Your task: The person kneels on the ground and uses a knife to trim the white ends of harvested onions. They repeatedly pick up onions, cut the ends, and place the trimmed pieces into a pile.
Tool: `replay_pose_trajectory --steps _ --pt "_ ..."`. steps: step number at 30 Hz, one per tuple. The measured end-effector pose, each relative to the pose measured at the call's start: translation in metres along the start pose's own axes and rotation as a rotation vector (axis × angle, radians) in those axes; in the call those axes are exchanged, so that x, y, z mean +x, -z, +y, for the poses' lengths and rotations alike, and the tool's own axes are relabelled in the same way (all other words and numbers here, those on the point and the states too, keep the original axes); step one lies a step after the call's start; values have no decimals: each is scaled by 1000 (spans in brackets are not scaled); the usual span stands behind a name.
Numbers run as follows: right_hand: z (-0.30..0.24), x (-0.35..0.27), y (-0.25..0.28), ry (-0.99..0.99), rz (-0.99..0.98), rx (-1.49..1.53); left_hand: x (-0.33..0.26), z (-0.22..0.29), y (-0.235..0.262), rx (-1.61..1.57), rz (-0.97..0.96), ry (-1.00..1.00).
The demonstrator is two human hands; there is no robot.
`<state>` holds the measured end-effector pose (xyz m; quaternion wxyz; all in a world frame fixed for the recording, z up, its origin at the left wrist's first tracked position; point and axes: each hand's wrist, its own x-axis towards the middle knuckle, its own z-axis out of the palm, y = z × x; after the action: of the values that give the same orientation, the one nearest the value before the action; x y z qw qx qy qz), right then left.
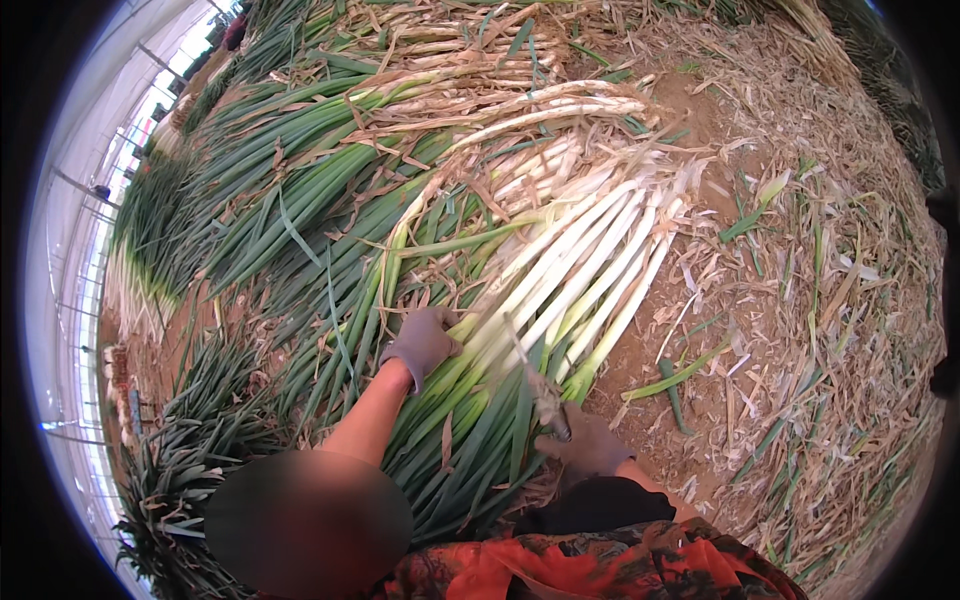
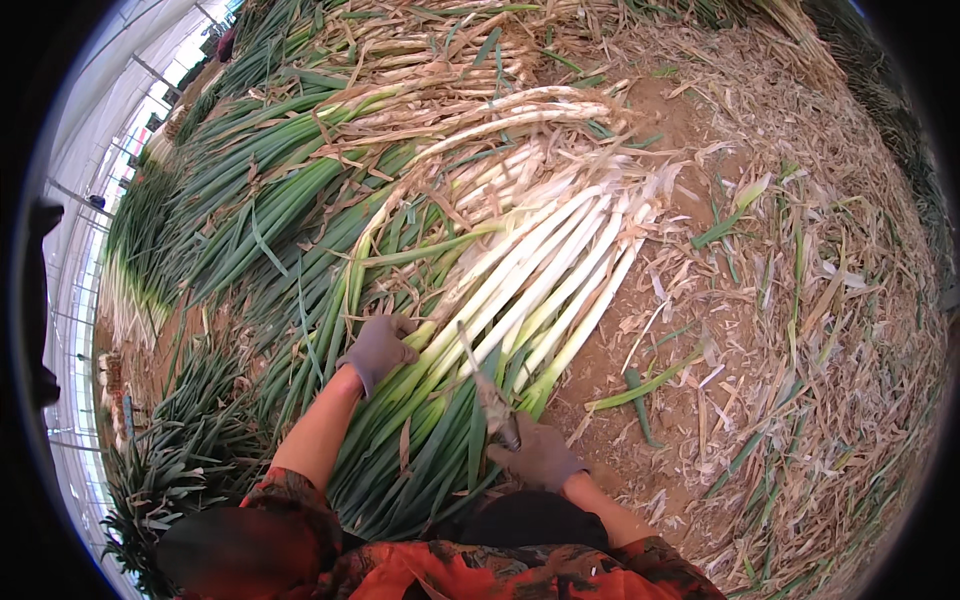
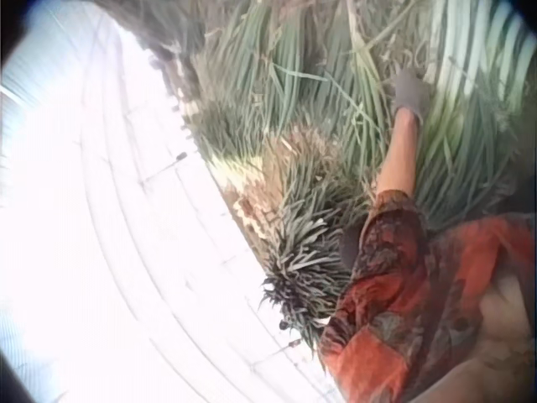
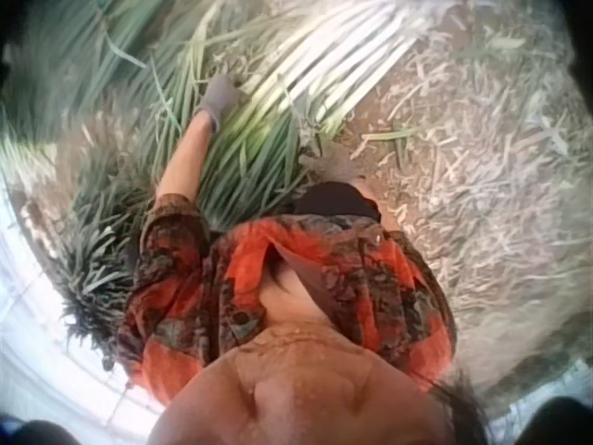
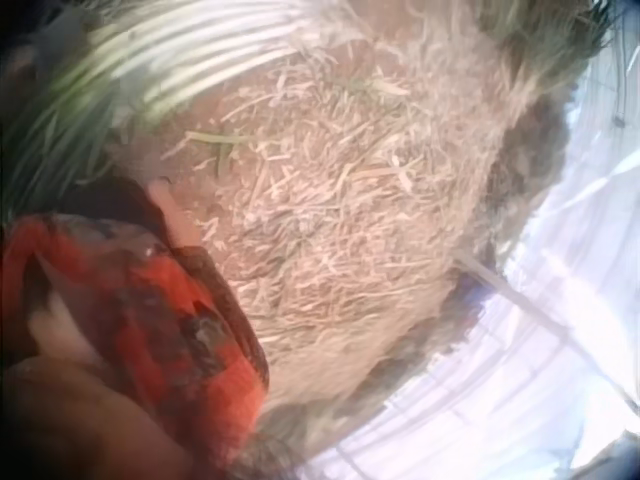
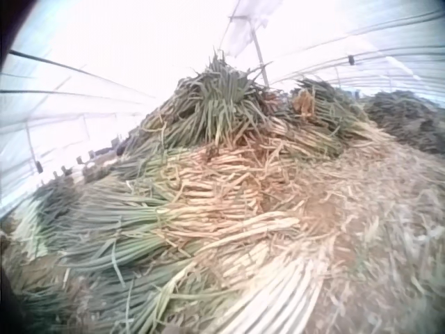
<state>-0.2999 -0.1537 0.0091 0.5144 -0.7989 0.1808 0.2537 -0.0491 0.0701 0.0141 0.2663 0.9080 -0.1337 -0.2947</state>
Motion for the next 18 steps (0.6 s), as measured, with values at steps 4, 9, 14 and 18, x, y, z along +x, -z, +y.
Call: replay_pose_trajectory --steps 4,9,14,18 --pt "-7 -4 -11 25 -51 -13 -13 13 -1 9 86 -28" --pt "-13 -8 -18 -36 -142 -49 -22 17 2 -80 92 -12" --pt "-11 18 3 -123 0 -44 -4 -27 -13 -391 199 -10" --pt "1 80 44 -99 251 11 2 -52 -34 -164 288 34"
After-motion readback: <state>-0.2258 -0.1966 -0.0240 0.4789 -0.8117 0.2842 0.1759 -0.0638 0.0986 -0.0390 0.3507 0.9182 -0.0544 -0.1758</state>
